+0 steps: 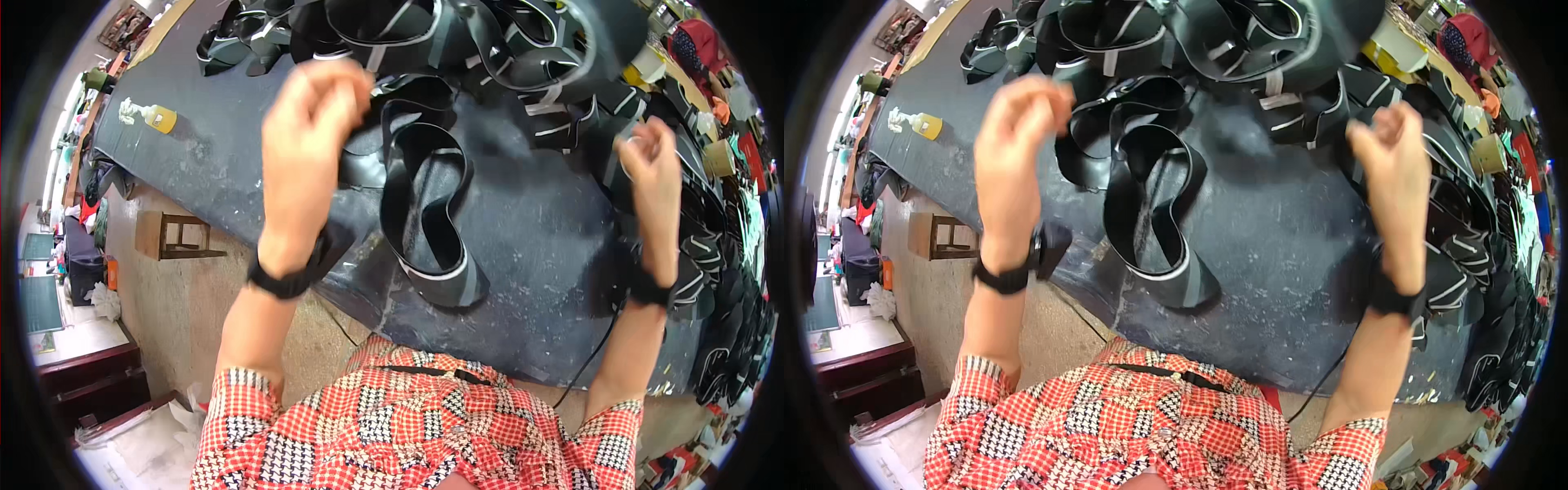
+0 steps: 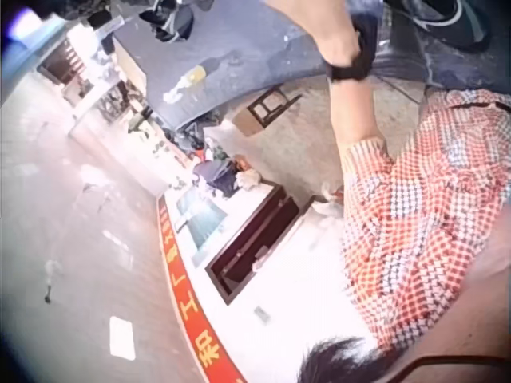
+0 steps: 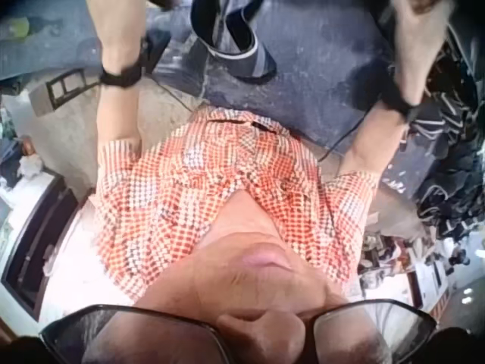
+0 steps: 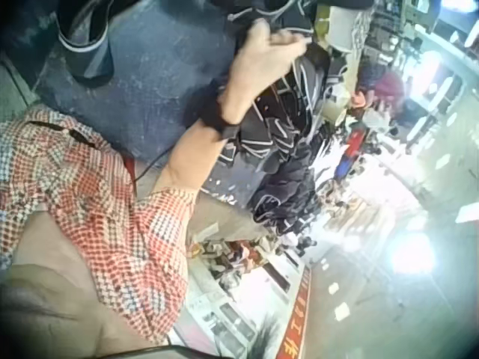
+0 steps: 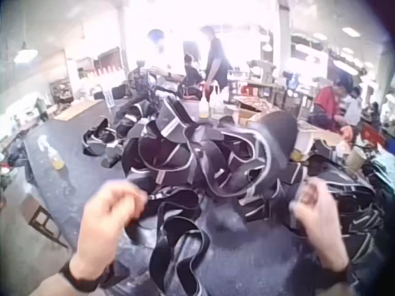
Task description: Inspecting and manually aligning black shoe upper components on a workbench in a factory setting.
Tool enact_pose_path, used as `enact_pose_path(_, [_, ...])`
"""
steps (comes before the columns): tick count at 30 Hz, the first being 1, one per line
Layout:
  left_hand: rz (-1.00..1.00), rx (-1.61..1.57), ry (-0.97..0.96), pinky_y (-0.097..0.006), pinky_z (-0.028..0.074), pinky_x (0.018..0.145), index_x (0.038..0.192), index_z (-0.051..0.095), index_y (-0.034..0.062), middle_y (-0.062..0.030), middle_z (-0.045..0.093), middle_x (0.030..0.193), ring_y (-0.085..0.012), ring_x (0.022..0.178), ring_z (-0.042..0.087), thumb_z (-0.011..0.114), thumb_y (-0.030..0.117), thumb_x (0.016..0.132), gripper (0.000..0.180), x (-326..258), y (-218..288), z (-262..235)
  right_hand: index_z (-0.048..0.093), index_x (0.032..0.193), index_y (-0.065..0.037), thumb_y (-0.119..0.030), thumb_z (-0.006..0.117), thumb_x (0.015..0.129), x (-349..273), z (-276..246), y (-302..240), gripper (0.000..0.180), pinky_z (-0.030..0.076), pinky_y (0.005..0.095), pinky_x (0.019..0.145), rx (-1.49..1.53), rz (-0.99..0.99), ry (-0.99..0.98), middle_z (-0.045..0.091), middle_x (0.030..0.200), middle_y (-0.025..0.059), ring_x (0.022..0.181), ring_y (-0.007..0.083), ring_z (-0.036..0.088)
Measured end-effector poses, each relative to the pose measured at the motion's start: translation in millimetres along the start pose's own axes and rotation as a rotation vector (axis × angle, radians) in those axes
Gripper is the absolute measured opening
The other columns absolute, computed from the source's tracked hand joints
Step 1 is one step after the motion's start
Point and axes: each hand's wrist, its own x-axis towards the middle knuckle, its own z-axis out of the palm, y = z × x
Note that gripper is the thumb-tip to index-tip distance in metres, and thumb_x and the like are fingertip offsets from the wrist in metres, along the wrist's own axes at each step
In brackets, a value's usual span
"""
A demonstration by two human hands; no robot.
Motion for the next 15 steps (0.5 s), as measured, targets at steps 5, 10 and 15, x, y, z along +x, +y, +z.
enact_pose_path(5, [0.252, 0.629, -0.58, -0.035, 0.041, 0.089, 0.098, 0.059, 0.0044, -0.0094, 0.057, 0.109, -0.0287, 0.106, 0.05, 0.051, -0.01, 0.062, 0.04, -93, -11, -39, 0.057, 0.096, 0.003, -0.001, 0.061, 0.076, -108, 41, -29, 0.021, 0.046, 0.0225, 0.067, 0.432, 0.336, -0.634, 0.063, 0.084, 0.0071, 0.075, 0.0107, 0.058])
enact_pose_path(10, [0.411, 0.828, -0.574, -0.04, 0.037, 0.092, 0.096, 0.059, 0.0077, -0.0064, 0.052, 0.117, -0.0261, 0.112, 0.045, 0.059, 0.0, 0.064, 0.033, -88, -41, -39, 0.056, 0.102, 0.001, -0.006, 0.068, 0.067, -130, 53, -86, 0.038, 0.047, 0.0325, 0.077, 0.312, -0.113, -0.551, 0.061, 0.091, 0.0141, 0.085, 0.0239, 0.06])
enact_pose_path(15, [0.543, 0.666, -0.593, -0.037, 0.038, 0.09, 0.083, 0.06, 0.0096, -0.003, 0.059, 0.098, -0.02, 0.102, 0.052, 0.06, 0.005, 0.064, 0.019, -95, -45, -26, 0.05, 0.107, 0.0, -0.012, 0.07, 0.063, -156, 68, -102, 0.05, 0.04, 0.0363, 0.08, -0.043, -0.396, -0.537, 0.056, 0.081, 0.0108, 0.081, 0.0261, 0.053])
